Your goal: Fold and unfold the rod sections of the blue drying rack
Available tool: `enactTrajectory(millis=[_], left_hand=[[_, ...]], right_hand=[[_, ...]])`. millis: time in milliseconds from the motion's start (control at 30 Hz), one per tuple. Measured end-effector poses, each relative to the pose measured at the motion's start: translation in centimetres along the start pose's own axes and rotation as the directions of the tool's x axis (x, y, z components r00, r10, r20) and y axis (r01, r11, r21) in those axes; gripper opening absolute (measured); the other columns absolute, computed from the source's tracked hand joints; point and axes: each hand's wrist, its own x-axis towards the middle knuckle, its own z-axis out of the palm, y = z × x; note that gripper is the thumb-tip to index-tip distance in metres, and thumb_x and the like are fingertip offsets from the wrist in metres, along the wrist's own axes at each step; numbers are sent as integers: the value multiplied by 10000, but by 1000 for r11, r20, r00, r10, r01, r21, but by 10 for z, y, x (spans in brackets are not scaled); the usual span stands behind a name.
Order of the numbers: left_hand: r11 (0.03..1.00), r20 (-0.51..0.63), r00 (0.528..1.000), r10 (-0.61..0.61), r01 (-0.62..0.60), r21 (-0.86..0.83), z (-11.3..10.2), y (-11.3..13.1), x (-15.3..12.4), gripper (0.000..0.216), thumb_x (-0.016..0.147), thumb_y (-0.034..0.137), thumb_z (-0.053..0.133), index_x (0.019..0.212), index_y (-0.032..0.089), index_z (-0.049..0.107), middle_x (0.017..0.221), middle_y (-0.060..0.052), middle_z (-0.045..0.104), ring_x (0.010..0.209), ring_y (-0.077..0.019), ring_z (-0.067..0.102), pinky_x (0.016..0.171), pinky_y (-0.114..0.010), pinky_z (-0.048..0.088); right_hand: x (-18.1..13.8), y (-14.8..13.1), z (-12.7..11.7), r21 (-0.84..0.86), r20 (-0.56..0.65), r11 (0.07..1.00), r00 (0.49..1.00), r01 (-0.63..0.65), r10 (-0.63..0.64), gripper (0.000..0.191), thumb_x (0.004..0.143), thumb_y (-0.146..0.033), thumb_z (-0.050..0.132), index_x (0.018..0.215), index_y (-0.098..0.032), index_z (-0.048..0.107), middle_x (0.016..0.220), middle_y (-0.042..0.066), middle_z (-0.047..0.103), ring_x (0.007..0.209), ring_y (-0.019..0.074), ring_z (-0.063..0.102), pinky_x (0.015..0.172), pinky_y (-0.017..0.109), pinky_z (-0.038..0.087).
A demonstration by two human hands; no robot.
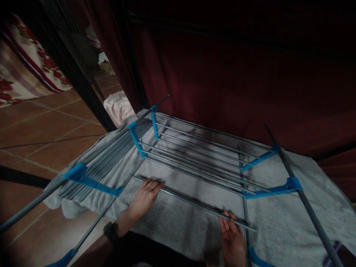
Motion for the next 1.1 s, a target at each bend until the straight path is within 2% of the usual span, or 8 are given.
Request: enactTrajectory(millis=[133,267,400,533,667,767,933,1100], left_hand=[[999,39,999,34,-34,6,-1,-2,5,588,923,0,455,1420,231,668,1241,-67,752,1217,-233,667,1207,-436,444],[998,23,999,42,-43,41,3,-8,9,612,913,2,442,1446,219,649,1255,-81,758,1195,-261,680,1159,-465,477],[994,16,996,82,-83,70,5,-21,15,588,949,20,360,1423,183,669,1244,-94,774,1186,-267,690,1132,-452,467],[991,-40,995,92,-88,103,12,-41,16,557,940,48,377,1361,199,708,1213,-104,791,1127,-279,700,1070,-451,470],[979,-94,980,173,-161,124,25,-55,10,539,926,98,400,1365,193,698,1216,-124,788,1111,-302,696,1049,-468,448],[972,-129,967,222,-209,104,29,-54,8,541,931,132,405,1396,188,677,1177,-128,793,1040,-306,706,992,-468,443],[994,-225,968,110,-108,23,25,-41,8,426,1003,265,436,1355,225,671,1022,-95,796,969,-292,716,950,-459,422],[993,-189,976,106,-115,-33,29,-39,6,298,1023,376,434,1180,270,664,927,-67,757,949,-340,707,912,-509,440]], right_hand=[[-10,-14,12,41,-21,998,999,48,-48,250,718,-367,873,941,-292,790,1004,25,835,1038,231,794,1133,479,574],[-20,-30,36,36,-97,995,991,92,-88,244,752,-403,848,942,-275,764,1012,18,825,1098,254,780,1172,523,527],[-20,-45,52,64,-176,988,977,138,-125,229,742,-356,832,900,-258,697,961,12,817,1029,246,790,1058,482,599],[-15,-54,53,133,-241,979,963,155,-119,268,694,-269,853,817,-248,616,893,8,808,871,198,787,860,359,657],[-10,-56,55,174,-288,972,952,158,-103,329,663,-251,882,832,-248,599,846,-6,800,737,156,750,739,292,657],[-4,-56,61,172,-290,972,951,159,-104,346,679,-276,896,859,-253,602,837,-25,793,683,128,718,676,251,639],[2,-54,69,170,-285,968,950,183,-129,399,674,-325,924,802,-255,553,826,-33,775,656,108,691,656,223,622],[4,-49,64,169,-325,965,936,200,-137,469,659,-361,925,894,-273,528,843,-37,782,680,117,706,646,225,611]])
